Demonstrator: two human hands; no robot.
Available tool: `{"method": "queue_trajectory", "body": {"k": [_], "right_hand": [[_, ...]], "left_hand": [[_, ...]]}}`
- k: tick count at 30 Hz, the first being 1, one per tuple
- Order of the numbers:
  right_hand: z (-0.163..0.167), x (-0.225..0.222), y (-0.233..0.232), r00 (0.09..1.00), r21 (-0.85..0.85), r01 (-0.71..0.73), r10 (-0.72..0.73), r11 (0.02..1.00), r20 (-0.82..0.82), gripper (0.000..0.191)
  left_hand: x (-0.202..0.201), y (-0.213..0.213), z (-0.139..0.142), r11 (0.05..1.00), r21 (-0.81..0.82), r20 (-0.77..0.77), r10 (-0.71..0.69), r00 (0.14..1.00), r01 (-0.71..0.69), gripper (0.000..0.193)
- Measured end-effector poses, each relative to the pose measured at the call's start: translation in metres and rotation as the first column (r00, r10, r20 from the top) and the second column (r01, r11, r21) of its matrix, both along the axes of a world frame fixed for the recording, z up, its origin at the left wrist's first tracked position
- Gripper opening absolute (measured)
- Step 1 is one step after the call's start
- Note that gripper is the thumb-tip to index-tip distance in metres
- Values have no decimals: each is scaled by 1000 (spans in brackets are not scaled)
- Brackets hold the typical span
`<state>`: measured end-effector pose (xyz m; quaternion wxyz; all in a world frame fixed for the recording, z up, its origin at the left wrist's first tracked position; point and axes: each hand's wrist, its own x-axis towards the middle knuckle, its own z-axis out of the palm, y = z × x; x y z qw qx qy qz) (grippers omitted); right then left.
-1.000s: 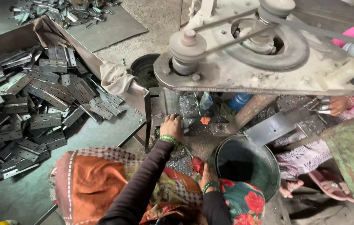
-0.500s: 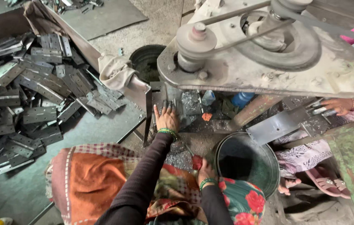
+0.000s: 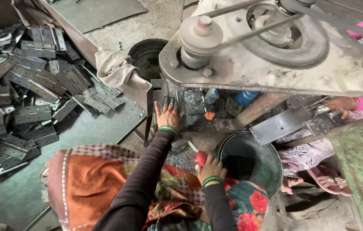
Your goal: The person repeatedly picks up small metal pieces from a pile, places them into a press machine, and operates the lever to process them. The person handles the pieces one at a time and returns them to the pile after each cycle.
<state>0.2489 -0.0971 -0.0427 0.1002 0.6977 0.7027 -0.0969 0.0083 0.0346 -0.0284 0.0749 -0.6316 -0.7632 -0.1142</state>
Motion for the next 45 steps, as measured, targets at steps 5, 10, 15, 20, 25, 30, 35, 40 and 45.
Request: {"method": "queue_trajectory", "body": {"k": [5,10,15,20,25,30,35,40,45], "right_hand": [[-21,-2,-8,996,-141,83,-87,987,-19,90],[7,7,18,997,-262,44,-57,964,-44,77],[-5,4,22,999,-36,-13,15,999,46,67],[-62,7,2,994,-53,59,-63,997,-84,77],[-45,11,8,992,-225,86,-105,970,-72,77],[2,9,23,999,-72,-32,29,997,-41,69],[-39,3,9,999,44,30,-29,999,-21,67],[-68,7,-3,992,27,56,-52,998,-111,73],[-8,5,14,996,-76,53,-58,996,-65,74]], "left_hand": [[2,-13,0,993,-113,68,-19,998,27,60],[5,-36,13,998,30,211,-51,976,46,55],[5,-39,16,999,35,220,-37,975,30,47],[4,-42,14,999,25,221,-47,974,43,49],[3,-48,20,992,-107,174,-46,984,65,56],[-2,-28,18,941,-332,70,-38,997,59,67],[-6,-10,10,991,-133,118,-18,993,33,63],[-6,-24,10,980,-199,146,-4,989,33,60],[-6,-14,5,993,-120,134,2,991,14,53]]}}
